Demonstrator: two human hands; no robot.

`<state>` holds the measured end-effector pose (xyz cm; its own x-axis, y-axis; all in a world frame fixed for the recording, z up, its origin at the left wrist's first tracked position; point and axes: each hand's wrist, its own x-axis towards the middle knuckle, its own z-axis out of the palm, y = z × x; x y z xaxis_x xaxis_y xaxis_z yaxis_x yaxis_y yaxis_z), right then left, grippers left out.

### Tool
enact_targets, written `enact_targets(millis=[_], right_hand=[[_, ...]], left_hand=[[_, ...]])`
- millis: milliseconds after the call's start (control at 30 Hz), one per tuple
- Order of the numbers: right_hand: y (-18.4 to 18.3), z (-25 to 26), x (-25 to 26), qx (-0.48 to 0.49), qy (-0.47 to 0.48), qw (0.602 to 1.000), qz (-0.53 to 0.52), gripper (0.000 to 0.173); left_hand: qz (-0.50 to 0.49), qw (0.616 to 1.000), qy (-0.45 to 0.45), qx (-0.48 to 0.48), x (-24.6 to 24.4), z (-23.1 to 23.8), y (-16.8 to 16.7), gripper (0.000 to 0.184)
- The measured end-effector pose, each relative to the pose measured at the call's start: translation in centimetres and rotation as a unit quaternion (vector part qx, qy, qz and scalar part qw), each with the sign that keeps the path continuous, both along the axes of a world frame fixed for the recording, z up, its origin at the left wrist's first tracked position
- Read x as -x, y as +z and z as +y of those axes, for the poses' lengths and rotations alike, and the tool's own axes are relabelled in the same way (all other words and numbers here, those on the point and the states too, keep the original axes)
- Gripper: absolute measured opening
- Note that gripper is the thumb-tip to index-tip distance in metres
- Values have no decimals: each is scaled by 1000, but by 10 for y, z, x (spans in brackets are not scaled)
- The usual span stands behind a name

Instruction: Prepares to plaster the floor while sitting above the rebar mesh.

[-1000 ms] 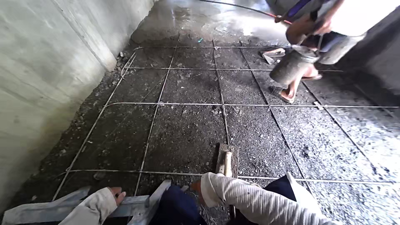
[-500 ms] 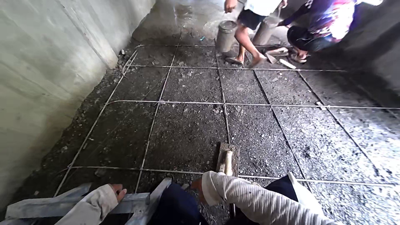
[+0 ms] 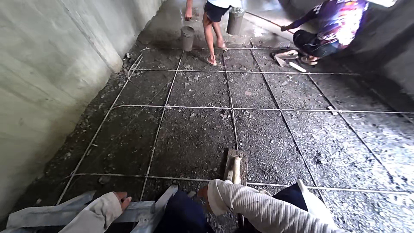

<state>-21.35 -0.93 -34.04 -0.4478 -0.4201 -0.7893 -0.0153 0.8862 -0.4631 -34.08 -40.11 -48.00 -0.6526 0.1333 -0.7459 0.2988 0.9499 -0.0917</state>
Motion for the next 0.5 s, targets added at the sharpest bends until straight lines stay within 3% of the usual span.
enact_targets(millis=[200,367,500], right_hand=[[17,-3,-5,1,-24,1000,-3,52],[-11,-4,-5,6,-58,998,2,51],[-31,6,-7,22,7,999,31,52]], left_hand=[[-1,1000,7,-3,-2,1,1,52],[8,1000,-2,-5,-3,0,3,53],[11,1000,-8,0,-2,0,1,53]])
